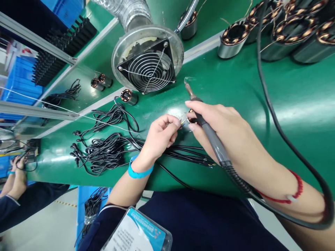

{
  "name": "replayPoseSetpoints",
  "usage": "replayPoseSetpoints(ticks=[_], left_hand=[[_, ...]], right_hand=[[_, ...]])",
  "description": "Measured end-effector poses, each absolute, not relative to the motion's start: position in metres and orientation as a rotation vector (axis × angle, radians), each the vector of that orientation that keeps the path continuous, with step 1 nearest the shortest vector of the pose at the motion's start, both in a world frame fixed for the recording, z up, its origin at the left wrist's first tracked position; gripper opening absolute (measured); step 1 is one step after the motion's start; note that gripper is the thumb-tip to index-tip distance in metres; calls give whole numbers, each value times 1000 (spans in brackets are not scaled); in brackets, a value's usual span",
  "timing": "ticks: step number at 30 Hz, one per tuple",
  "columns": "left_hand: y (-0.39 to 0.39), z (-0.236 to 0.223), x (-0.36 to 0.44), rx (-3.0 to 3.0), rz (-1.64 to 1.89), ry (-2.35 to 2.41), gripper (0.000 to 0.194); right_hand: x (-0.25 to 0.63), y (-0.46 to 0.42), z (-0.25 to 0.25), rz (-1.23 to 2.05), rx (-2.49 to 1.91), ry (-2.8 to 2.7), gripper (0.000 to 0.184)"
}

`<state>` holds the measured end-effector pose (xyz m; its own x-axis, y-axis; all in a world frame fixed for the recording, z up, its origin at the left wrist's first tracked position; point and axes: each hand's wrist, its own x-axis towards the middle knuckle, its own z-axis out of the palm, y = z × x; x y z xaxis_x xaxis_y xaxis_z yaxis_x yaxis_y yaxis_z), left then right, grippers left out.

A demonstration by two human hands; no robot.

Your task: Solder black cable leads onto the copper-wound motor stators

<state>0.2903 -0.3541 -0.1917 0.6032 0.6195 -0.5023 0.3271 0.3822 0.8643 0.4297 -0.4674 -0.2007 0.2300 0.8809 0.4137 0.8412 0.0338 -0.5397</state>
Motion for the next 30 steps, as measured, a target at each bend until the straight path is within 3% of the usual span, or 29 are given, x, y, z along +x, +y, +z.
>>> replayPoseSetpoints(ticks=[11,18,26,30], left_hand=[[-353,-191,287,1269,220,902,10],[-357,-201,278,1975,627,582,18],[-356,-209,275,2235,634,492,12],[-356,-204,276,2231,473,583,9]], right_hand=[[417,-461,-214,43,-1856,-1546,38],[414,-459,-207,-11,-1771,-1480,40],[416,-457,-216,140,-1787,-1371,38],[422,-460,-225,125,-1757,-1446,35]])
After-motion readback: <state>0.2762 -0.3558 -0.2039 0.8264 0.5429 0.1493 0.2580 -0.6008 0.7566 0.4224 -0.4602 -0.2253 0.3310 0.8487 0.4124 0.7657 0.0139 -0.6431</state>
